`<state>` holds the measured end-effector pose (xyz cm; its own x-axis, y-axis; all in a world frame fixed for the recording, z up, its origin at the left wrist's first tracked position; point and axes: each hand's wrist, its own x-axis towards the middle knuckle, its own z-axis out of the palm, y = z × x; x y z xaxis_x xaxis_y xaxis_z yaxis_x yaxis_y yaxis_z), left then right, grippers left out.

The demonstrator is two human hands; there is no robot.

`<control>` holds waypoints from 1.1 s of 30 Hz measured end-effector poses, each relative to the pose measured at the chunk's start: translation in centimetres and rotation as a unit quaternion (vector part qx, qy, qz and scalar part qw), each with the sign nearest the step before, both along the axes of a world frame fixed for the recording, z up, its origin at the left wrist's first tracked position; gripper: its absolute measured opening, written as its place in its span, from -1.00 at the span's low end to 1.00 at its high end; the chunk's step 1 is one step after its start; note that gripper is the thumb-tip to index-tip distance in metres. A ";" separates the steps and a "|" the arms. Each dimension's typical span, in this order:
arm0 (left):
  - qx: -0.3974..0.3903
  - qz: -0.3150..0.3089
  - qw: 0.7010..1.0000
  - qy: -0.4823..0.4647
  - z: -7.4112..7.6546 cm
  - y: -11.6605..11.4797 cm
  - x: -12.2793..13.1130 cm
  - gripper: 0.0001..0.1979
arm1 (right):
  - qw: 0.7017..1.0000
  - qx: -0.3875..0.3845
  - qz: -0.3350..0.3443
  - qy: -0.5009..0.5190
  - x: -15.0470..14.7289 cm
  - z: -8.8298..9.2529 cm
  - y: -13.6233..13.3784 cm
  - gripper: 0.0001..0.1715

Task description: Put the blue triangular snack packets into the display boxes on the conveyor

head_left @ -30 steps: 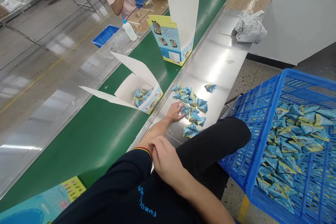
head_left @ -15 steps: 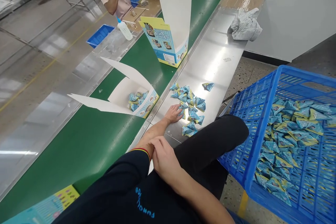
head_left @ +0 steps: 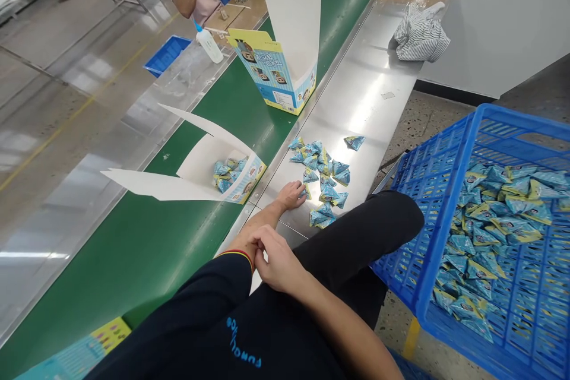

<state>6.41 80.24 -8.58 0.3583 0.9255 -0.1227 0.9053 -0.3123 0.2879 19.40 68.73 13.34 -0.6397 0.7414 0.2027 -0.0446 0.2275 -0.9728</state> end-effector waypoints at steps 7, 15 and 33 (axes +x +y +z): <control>0.041 -0.008 0.999 0.008 -0.9 0.2 0.2 -0.76 | 1.000 0.013 -0.014 0.016 0.5 0.2 -0.5 -0.70; 0.055 0.000 0.998 0.003 -1.4 0.3 -0.1 -0.78 | 1.000 0.011 -0.012 0.002 0.6 0.5 -0.3 -0.73; 0.048 0.014 0.999 0.002 -1.0 0.5 0.3 -0.79 | 1.000 0.003 -0.008 -0.021 0.9 0.4 -0.9 -0.62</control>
<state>6.75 80.69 -9.61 0.3312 0.9429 -0.0345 0.9155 -0.3123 0.2536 20.29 67.80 13.75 -0.6355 0.7506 0.1807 -0.0001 0.2340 -0.9722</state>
